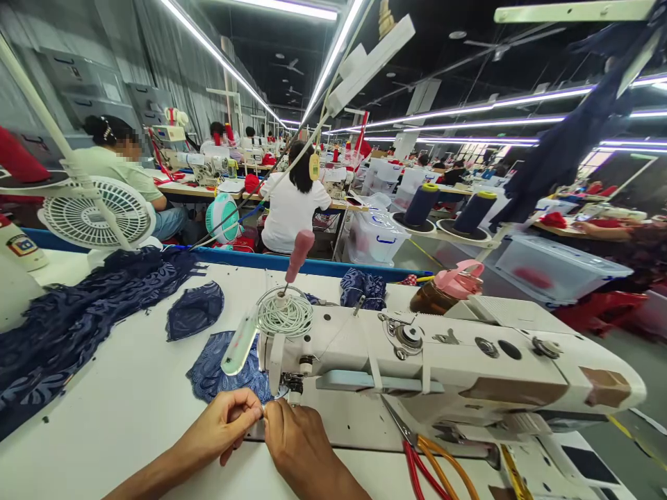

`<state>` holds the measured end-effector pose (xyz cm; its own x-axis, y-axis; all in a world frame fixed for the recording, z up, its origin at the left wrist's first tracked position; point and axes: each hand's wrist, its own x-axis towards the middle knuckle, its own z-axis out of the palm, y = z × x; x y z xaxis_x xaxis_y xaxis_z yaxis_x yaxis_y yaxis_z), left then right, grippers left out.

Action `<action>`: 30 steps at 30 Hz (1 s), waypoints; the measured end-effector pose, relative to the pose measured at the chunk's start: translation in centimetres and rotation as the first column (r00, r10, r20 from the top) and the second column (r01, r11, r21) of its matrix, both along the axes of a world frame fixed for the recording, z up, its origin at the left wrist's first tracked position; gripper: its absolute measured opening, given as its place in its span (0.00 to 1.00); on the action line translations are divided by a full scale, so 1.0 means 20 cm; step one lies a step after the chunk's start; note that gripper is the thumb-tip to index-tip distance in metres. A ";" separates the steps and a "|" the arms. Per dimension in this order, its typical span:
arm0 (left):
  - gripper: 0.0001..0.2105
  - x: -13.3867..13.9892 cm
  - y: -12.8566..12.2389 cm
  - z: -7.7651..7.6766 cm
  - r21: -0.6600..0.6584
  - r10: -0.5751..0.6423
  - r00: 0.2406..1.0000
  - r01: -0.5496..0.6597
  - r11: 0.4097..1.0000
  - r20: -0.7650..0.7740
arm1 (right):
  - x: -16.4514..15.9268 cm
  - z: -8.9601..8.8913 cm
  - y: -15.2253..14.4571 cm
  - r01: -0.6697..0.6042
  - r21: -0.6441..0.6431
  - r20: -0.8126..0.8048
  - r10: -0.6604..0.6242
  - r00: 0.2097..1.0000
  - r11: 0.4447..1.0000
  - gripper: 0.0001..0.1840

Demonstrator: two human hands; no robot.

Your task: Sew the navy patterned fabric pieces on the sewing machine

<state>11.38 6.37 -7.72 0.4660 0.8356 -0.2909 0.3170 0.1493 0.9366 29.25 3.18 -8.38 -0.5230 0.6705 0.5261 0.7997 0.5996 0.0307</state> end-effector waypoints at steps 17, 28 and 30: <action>0.09 0.01 0.11 0.04 0.643 0.055 0.967 0.122 0.756 -0.248 | 0.10 -0.02 0.01 -0.062 -0.173 -0.045 0.055 0.997 0.983 0.19; 0.08 0.02 0.12 -0.07 0.654 0.146 0.962 0.044 0.755 -0.233 | 0.11 -0.07 0.00 -0.078 -0.143 -0.113 0.062 0.992 0.987 0.20; 0.08 0.03 0.12 -0.07 0.653 0.155 0.959 0.039 0.756 -0.237 | 0.11 -0.07 0.00 -0.079 -0.142 -0.113 0.063 0.992 0.987 0.20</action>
<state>11.95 8.79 -9.11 0.3977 0.8892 0.2260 0.5727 -0.4331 0.6960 31.40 3.08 -9.85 -0.5174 0.7072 0.4818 0.7487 0.6468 -0.1454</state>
